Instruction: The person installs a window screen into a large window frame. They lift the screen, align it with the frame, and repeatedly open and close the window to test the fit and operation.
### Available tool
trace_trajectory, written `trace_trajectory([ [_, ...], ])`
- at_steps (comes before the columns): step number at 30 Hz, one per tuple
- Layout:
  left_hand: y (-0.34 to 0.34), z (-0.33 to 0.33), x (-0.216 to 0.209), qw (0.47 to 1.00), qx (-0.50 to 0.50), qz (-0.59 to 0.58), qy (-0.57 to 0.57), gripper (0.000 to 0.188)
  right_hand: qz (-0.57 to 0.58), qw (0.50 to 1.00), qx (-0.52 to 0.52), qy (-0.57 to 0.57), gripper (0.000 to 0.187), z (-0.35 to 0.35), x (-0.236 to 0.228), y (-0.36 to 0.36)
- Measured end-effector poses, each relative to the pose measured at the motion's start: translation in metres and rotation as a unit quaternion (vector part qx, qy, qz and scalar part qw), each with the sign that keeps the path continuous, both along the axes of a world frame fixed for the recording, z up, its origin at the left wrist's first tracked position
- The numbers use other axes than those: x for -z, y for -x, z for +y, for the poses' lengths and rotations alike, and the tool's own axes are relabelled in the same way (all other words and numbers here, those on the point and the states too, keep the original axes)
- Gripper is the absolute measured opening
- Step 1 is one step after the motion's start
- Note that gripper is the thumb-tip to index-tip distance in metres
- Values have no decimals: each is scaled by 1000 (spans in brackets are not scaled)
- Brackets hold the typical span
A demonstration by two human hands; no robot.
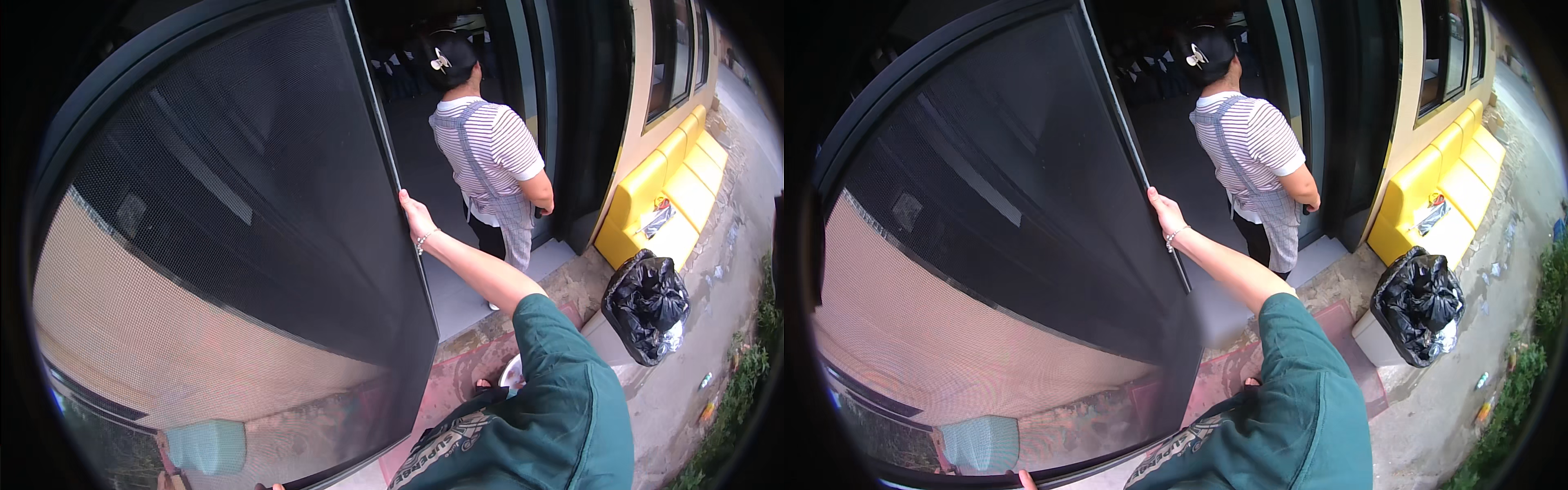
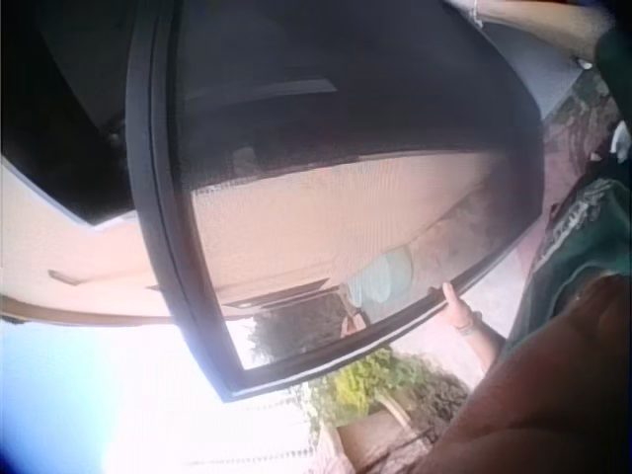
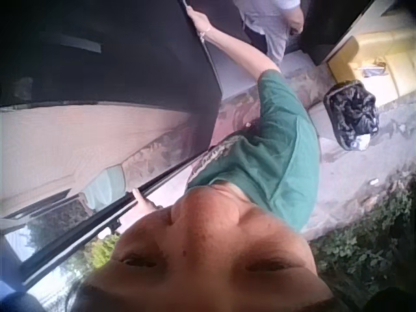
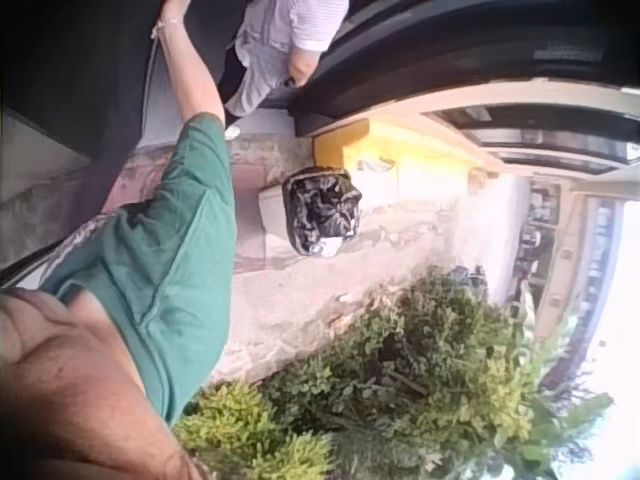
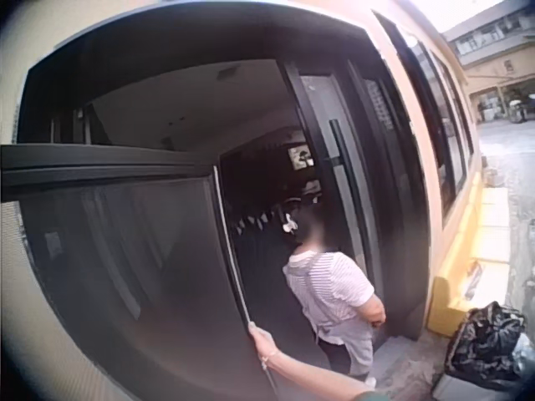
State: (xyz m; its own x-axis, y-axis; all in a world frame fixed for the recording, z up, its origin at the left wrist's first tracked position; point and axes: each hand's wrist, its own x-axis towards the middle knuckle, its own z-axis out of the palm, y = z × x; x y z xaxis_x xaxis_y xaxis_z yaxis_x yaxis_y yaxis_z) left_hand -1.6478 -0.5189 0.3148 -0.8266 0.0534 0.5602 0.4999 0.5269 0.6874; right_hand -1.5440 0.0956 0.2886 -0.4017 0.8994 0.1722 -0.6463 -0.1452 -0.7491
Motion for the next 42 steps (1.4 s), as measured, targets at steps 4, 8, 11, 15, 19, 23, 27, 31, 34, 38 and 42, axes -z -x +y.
trace_trajectory([
  [4,11,91,-30,999,42,-15,-13,53,25,1000,-11,-7,67,80,-28,47],
  [8,25,146,-35,998,59,-1,-11,50,31,999,32,-11,60,134,-47,64],
  [11,33,177,-36,996,50,-69,29,52,23,999,44,-12,62,175,-52,73],
  [15,79,238,-22,988,114,-75,-75,53,-4,998,67,-3,66,233,-49,101],
  [19,100,314,-22,971,173,-87,-137,52,-34,997,68,-9,70,298,-28,125],
  [23,149,375,-30,971,181,-151,43,40,-46,995,90,22,72,367,-20,141],
  [27,160,446,-49,970,124,-118,170,42,-56,992,106,46,73,416,-21,152],
  [31,203,520,-53,974,182,-75,109,42,-65,989,126,47,74,488,-19,164],
  [34,234,581,-44,969,228,-79,48,43,-55,988,137,55,73,545,-15,171],
  [38,262,680,-33,961,267,-72,-9,44,-62,979,189,43,68,633,-4,178],
  [42,280,790,-37,949,303,-66,-55,45,-52,982,176,34,71,721,-20,168],
])
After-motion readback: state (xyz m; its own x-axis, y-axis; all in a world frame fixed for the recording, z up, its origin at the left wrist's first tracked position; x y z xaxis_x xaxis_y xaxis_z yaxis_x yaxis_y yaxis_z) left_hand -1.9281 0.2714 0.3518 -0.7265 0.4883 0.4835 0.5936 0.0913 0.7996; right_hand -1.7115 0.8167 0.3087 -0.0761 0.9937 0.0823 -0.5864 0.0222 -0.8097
